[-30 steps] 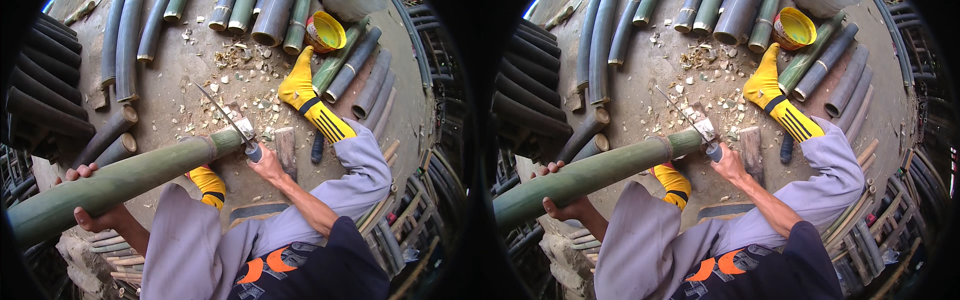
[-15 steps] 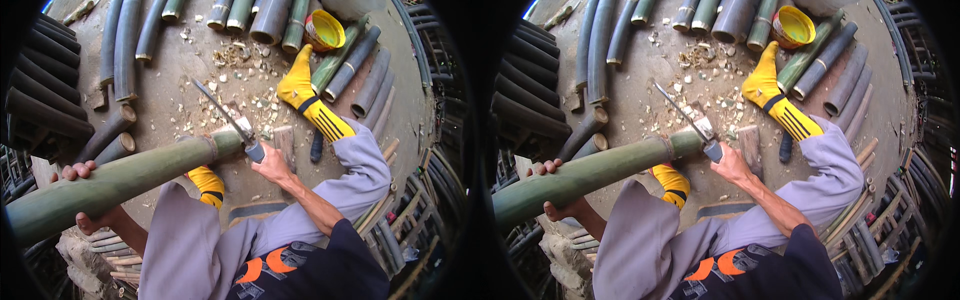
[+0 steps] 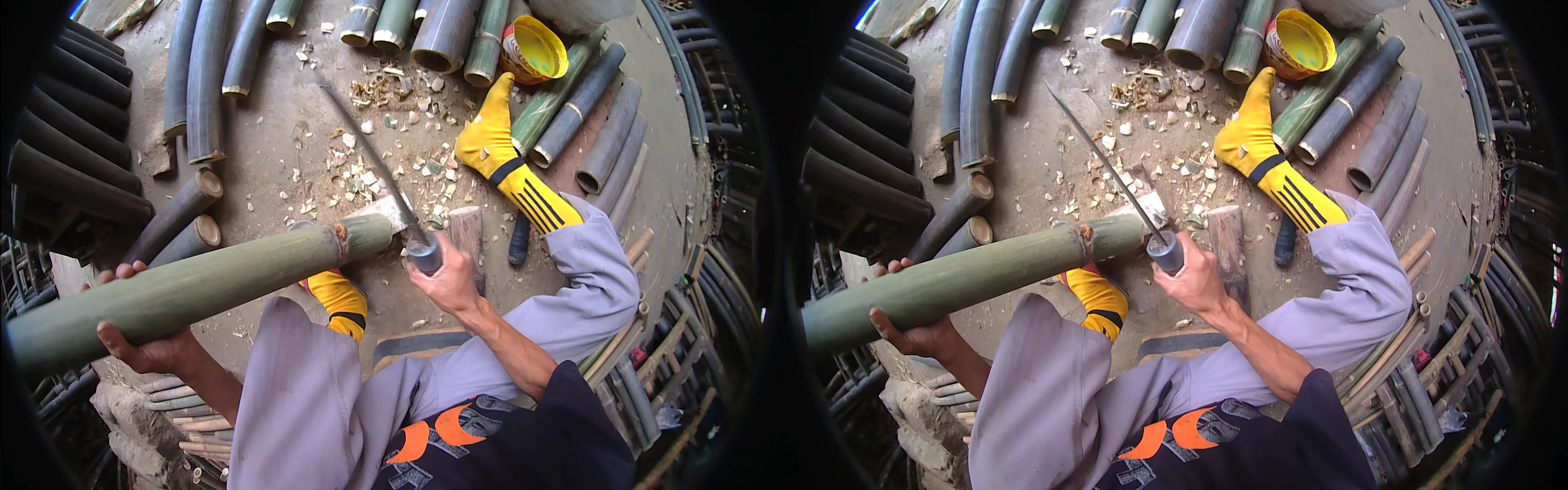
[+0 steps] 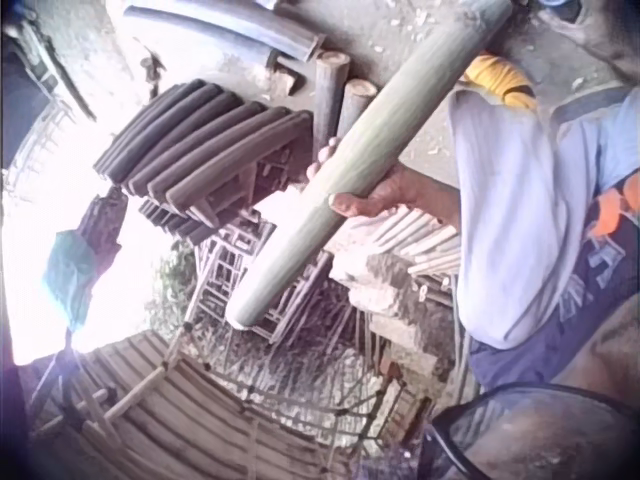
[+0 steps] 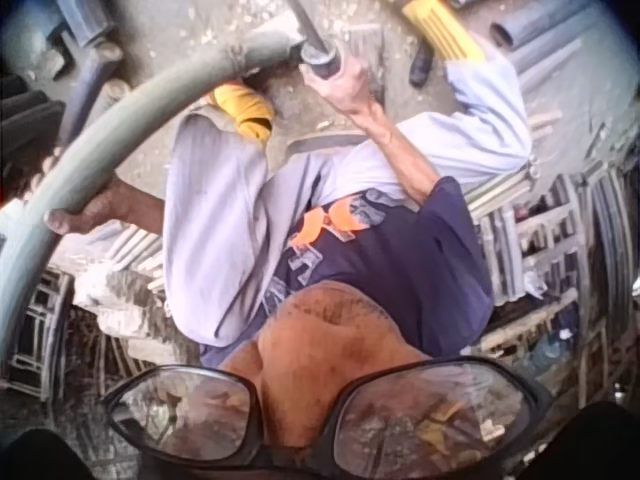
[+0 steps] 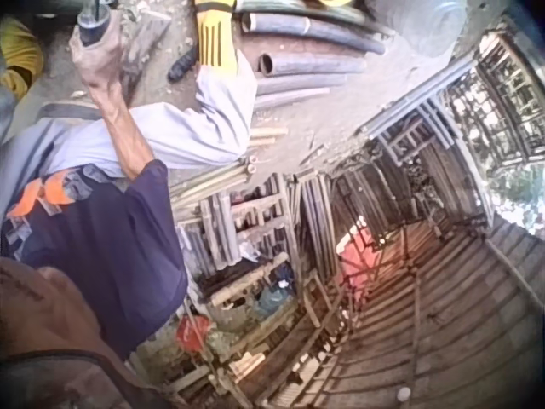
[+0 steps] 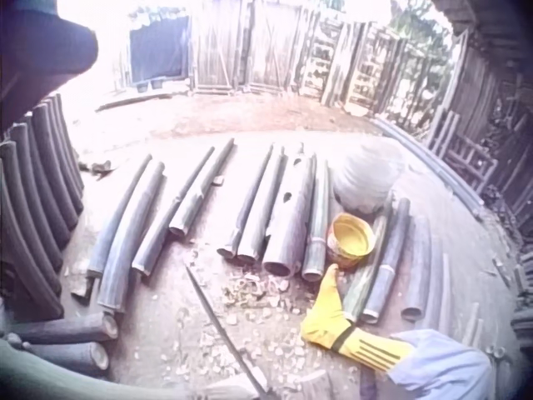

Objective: The person whittles and chops a bamboo pole using a knife against a wooden block while sitting on the ground.

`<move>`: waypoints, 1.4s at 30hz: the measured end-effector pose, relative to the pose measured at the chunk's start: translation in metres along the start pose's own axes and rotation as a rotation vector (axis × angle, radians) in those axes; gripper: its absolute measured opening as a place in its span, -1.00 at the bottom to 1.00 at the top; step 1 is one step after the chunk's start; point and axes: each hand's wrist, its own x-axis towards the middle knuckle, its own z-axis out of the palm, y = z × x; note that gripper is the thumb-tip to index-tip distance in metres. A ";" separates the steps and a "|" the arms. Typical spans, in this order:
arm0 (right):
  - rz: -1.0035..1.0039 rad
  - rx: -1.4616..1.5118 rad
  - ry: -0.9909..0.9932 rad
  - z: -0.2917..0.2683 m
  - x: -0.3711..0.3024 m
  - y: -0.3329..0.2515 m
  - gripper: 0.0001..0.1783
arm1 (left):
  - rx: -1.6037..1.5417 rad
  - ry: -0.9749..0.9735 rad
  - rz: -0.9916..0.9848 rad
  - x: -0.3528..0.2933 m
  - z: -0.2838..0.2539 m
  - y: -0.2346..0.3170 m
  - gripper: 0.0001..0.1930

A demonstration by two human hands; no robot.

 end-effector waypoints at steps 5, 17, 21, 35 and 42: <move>-0.153 -0.020 0.045 0.006 -0.001 0.002 -0.72 | 0.049 0.005 0.019 -0.003 -0.007 0.000 -0.44; -0.243 0.104 0.120 0.005 -0.006 0.002 -0.74 | -0.063 -0.156 0.074 0.004 -0.027 -0.003 -0.24; 0.233 -0.137 -0.116 0.007 0.007 -0.001 -0.66 | -0.118 -0.296 0.097 0.003 -0.023 -0.001 -0.21; 0.307 -0.248 -0.181 -0.001 0.009 0.006 -0.66 | -0.100 -0.389 0.103 0.006 -0.020 0.006 -0.06; 0.038 0.000 -0.081 -0.004 -0.001 0.003 -0.74 | -0.196 -0.605 0.069 0.015 -0.028 0.008 -0.03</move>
